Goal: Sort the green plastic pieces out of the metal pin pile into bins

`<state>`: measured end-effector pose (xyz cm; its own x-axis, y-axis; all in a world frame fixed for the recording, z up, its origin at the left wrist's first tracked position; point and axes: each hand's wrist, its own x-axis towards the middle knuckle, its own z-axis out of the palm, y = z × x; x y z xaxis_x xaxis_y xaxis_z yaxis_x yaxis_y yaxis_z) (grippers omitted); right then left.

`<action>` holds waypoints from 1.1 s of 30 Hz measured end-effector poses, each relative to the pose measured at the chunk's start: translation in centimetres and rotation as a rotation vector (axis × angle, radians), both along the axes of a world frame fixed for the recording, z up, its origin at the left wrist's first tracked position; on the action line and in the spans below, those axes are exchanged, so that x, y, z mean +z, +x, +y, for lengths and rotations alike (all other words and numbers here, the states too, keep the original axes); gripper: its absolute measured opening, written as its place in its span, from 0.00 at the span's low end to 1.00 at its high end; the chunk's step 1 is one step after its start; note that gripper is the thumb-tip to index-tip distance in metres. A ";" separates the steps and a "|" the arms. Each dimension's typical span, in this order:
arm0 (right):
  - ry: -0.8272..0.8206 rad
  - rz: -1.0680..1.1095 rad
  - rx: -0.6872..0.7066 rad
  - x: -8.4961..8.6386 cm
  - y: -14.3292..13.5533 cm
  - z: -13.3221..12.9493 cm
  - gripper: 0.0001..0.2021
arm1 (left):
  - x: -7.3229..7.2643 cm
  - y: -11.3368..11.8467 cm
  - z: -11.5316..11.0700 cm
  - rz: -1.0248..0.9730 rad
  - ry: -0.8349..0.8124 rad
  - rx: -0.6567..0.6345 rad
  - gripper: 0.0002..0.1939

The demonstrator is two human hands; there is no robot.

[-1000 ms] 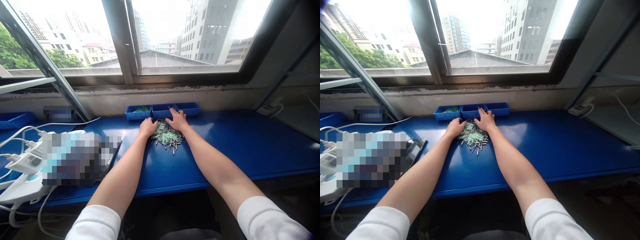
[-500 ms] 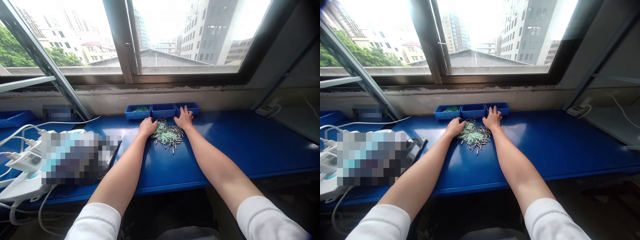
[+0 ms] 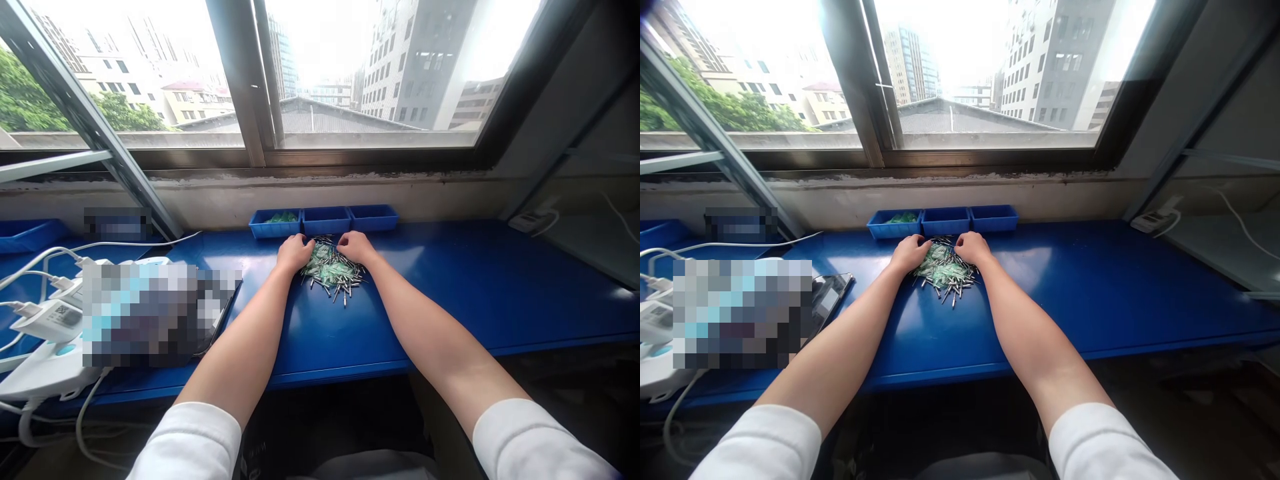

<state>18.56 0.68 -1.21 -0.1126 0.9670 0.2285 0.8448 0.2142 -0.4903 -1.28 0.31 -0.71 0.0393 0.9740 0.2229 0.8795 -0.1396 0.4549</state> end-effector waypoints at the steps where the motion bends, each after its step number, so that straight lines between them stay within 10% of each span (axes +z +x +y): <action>1: -0.012 0.003 -0.006 0.0 0.0 0.0 0.07 | 0.0 0.0 0.0 0.005 -0.001 0.000 0.26; 25: -0.034 0.037 -0.029 0.4 -0.9 -0.6 0.08 | 0.2 0.1 -0.3 0.032 0.099 -0.017 0.23; 33: -0.002 0.133 0.173 1.0 -1.3 -1.3 0.06 | 1.1 1.3 -1.5 -0.153 0.294 -0.371 0.15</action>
<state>17.24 -0.61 -0.25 -0.2461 0.9364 0.2503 0.7235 0.3493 -0.5954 -0.01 -1.23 0.34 0.3171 0.7956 0.5161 0.6726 -0.5724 0.4690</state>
